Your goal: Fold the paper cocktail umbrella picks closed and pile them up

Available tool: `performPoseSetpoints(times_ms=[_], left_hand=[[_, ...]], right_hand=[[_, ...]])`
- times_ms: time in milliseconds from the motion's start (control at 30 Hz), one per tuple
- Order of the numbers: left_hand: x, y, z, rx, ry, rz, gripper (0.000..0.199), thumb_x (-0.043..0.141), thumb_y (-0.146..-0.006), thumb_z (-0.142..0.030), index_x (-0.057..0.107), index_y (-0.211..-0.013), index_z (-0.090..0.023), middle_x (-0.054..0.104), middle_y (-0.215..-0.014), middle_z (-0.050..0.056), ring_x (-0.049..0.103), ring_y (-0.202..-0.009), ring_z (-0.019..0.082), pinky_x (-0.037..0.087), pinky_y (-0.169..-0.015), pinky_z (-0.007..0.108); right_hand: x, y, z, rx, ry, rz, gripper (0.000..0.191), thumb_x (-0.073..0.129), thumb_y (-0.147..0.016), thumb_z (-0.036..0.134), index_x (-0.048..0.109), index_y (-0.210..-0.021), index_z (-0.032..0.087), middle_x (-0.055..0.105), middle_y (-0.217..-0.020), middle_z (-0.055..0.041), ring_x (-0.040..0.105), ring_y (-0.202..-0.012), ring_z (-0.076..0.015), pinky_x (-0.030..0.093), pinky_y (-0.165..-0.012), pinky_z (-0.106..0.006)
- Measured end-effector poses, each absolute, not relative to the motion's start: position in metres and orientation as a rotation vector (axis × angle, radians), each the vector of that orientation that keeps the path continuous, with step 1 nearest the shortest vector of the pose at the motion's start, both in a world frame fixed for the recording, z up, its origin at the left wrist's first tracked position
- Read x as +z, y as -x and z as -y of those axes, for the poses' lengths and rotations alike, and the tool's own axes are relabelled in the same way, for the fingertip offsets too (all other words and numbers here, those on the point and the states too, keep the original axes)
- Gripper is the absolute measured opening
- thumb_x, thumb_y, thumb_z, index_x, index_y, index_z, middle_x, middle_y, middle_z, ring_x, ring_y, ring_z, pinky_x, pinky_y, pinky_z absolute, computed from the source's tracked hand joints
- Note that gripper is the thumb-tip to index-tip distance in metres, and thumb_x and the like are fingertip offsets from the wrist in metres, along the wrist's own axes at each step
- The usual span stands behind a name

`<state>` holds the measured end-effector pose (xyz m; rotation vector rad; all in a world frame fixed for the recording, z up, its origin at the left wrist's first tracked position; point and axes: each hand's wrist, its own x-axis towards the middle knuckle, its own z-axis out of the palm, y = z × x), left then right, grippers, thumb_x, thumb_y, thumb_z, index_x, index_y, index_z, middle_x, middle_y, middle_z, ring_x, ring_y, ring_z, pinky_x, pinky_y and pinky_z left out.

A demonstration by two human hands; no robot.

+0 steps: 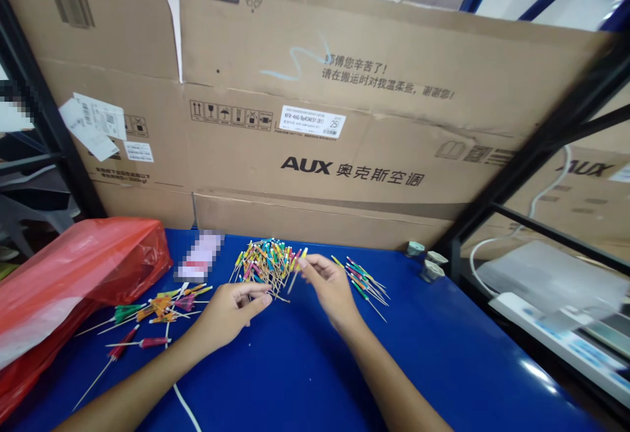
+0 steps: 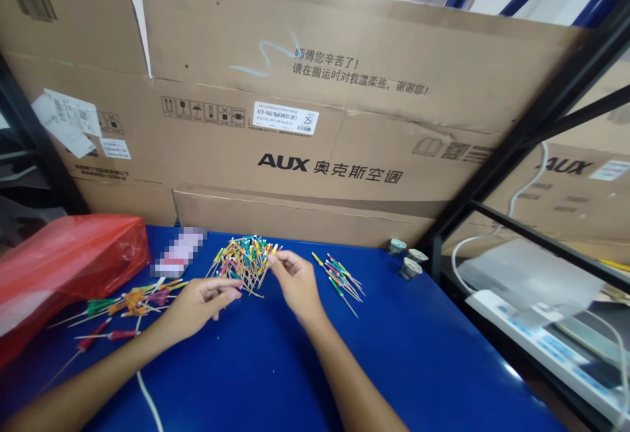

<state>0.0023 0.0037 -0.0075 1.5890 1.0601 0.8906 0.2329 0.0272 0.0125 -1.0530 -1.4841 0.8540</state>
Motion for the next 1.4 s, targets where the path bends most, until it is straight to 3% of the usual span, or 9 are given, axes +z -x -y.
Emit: performPoseSetpoints(times_ms=[200,400,567,733,1200,1400], left_hand=[[-0.007,0.002,-0.006,0.904,-1.596,-1.080,0.041,0.066,-0.082,-0.050,0.076,-0.105,-0.017,0.075,-0.081,0.007,0.055,-0.052,0.012,0.045,-0.049,0.023],[-0.009,0.000,-0.005,0.910,-1.614,-1.102,0.040,0.065,-0.082,-0.049,0.076,-0.101,-0.017,0.074,-0.076,0.007,0.055,-0.052,0.013,0.044,-0.049,0.023],[-0.008,0.000,-0.005,0.892,-1.617,-1.100,0.039,0.064,-0.082,-0.051,0.076,-0.099,-0.017,0.074,-0.075,0.007,0.057,-0.053,0.014,0.044,-0.049,0.023],[-0.007,0.000,-0.006,0.881,-1.628,-1.091,0.038,0.064,-0.083,-0.050,0.075,-0.100,-0.018,0.074,-0.073,0.006,0.055,-0.050,0.013,0.044,-0.048,0.023],[-0.004,0.000,-0.004,0.850,-1.626,-1.091,0.040,0.063,-0.082,-0.050,0.076,-0.101,-0.017,0.073,-0.072,0.006,0.055,-0.050,0.013,0.044,-0.047,0.023],[-0.006,0.000,-0.005,0.857,-1.631,-1.076,0.038,0.063,-0.082,-0.050,0.076,-0.096,-0.018,0.073,-0.071,0.006,0.054,-0.049,0.013,0.043,-0.047,0.023]], right_hand=[[0.022,-0.304,-0.047,-0.134,1.860,1.799,0.027,0.053,-0.092,0.036,0.073,-0.099,0.019,0.069,-0.087,-0.0126,0.060,-0.084,-0.0278,0.041,-0.074,-0.036],[0.014,-0.325,-0.047,-0.384,2.224,1.761,0.026,0.051,-0.093,0.030,0.074,-0.090,0.019,0.068,-0.086,-0.0166,0.057,-0.090,-0.0306,0.036,-0.078,-0.040],[0.010,-0.301,-0.045,-0.326,1.867,2.049,0.033,0.046,-0.097,0.039,0.069,-0.117,0.024,0.066,-0.111,-0.0154,0.050,-0.103,-0.0317,0.036,-0.082,-0.041],[-0.001,-0.270,-0.042,-0.159,1.455,2.424,0.043,0.048,-0.097,0.030,0.051,-0.139,0.027,0.054,-0.138,-0.0120,0.044,-0.117,-0.0296,0.034,-0.094,-0.043],[0.001,-0.263,-0.038,-0.088,1.325,2.488,0.024,0.050,-0.099,0.032,0.070,-0.112,0.026,0.061,-0.116,-0.0106,0.047,-0.110,-0.0260,0.036,-0.087,-0.038],[0.002,-0.261,-0.037,-0.008,1.236,2.507,0.028,0.048,-0.099,0.028,0.067,-0.120,0.029,0.060,-0.123,-0.0090,0.047,-0.114,-0.0249,0.037,-0.091,-0.039]])
